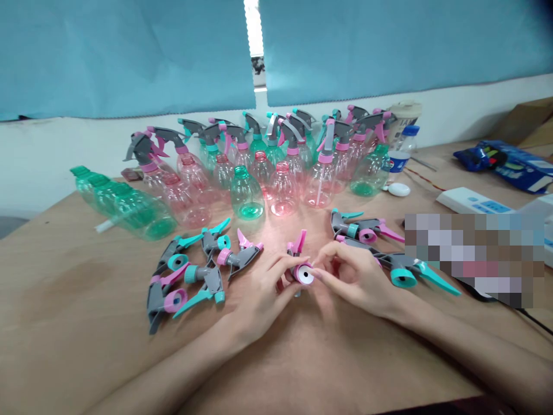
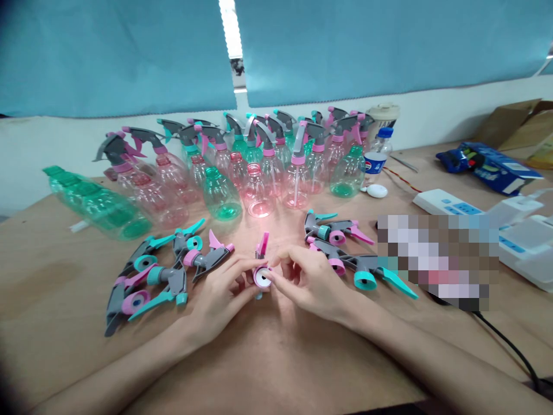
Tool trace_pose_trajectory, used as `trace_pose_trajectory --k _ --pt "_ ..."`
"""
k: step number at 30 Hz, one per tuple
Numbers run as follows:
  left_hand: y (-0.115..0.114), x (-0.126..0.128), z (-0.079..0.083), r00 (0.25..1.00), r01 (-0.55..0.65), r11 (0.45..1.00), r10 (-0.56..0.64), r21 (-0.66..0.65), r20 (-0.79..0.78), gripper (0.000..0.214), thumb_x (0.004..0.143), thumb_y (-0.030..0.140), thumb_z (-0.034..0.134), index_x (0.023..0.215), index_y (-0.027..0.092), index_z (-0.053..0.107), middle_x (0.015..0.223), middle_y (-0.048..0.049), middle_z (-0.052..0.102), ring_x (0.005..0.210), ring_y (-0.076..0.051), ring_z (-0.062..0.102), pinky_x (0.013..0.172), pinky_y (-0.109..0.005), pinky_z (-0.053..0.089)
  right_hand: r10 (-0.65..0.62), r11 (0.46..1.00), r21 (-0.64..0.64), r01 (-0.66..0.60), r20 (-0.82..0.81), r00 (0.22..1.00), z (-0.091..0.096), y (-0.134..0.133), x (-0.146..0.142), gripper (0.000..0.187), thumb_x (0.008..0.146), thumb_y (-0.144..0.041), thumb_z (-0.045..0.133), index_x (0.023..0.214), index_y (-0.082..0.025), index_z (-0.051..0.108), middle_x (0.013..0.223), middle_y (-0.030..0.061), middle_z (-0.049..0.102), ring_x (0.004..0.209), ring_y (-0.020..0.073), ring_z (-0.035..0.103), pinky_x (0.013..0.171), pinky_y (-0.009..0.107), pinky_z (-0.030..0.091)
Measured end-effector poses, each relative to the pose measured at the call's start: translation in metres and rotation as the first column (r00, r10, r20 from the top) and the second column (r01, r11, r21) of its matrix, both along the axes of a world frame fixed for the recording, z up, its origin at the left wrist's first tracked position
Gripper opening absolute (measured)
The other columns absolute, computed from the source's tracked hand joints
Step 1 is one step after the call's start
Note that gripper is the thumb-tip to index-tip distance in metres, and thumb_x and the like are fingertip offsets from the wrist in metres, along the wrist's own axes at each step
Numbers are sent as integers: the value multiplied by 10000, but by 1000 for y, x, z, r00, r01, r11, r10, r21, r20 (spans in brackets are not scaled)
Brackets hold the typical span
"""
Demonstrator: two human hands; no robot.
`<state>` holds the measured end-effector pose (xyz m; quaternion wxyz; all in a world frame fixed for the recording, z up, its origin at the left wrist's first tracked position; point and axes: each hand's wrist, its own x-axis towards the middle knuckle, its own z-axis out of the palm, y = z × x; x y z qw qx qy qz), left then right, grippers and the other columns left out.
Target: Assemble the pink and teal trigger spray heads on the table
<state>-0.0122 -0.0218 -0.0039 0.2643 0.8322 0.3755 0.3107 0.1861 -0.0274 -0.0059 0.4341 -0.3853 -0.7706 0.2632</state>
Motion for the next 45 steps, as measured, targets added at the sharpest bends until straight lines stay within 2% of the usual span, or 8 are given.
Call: trace_pose_trajectory --k 2,5,12,19,28,35,40,45 --pt "0 0 -1 1000 -2 1000 2 1 -2 293 866 148 568 1146 234 553 964 -16 577 718 -121 566 617 -235 505 6 993 116 -15 81 997 2 0 1 13 838 -190 557 829 -198 551 713 -6 593 587 108 504 548 240 404" --pt "1 1 -3 1000 6 1000 -6 16 -16 335 880 150 549 1196 260 528 1027 -27 571 778 -140 575 657 -255 515 -12 983 185 -22 178 984 2 0 1 44 817 -156 540 836 -193 555 741 8 611 632 121 528 571 243 413" --pt "1 1 -2 998 61 994 -58 91 -37 371 890 124 528 1229 271 499 1054 -29 569 899 -162 570 792 -295 506 -34 984 180 -15 263 964 2 1 1 126 780 -128 550 893 -181 569 802 11 641 662 118 560 605 237 419" --pt "1 2 -5 996 59 985 -48 163 -69 337 902 127 497 1223 233 500 1063 -55 584 916 -178 586 774 -314 522 -24 991 136 -17 289 957 4 1 4 141 735 -107 562 851 -186 575 739 -17 632 602 96 538 555 211 387" --pt "2 3 -4 994 80 992 -73 102 -77 323 897 107 489 1187 239 545 1061 -48 597 932 -180 591 790 -312 522 -61 987 162 2 364 930 3 1 0 150 787 -166 569 912 -190 647 599 -42 582 500 89 498 506 215 336" --pt "3 4 -5 995 90 990 -85 104 -50 359 895 98 492 1216 253 532 1051 -41 593 938 -177 589 804 -309 520 -125 969 244 40 343 931 0 -3 -5 146 821 -198 539 911 -169 650 603 -20 621 491 100 509 505 221 348" --pt "3 3 -4 993 103 990 -97 93 -68 390 897 98 495 1250 265 505 1061 -43 593 933 -174 589 801 -308 519 -103 976 216 25 359 927 1 -3 -4 129 820 -200 545 911 -170 631 608 -21 619 506 103 528 526 224 360" --pt "2 2 -9 995 30 990 -16 138 -98 368 918 176 489 1274 269 483 1067 -47 590 941 -186 587 808 -333 518 -141 969 243 45 395 908 2 0 -1 81 821 -218 554 862 -184 615 610 -29 627 502 100 541 523 228 354"
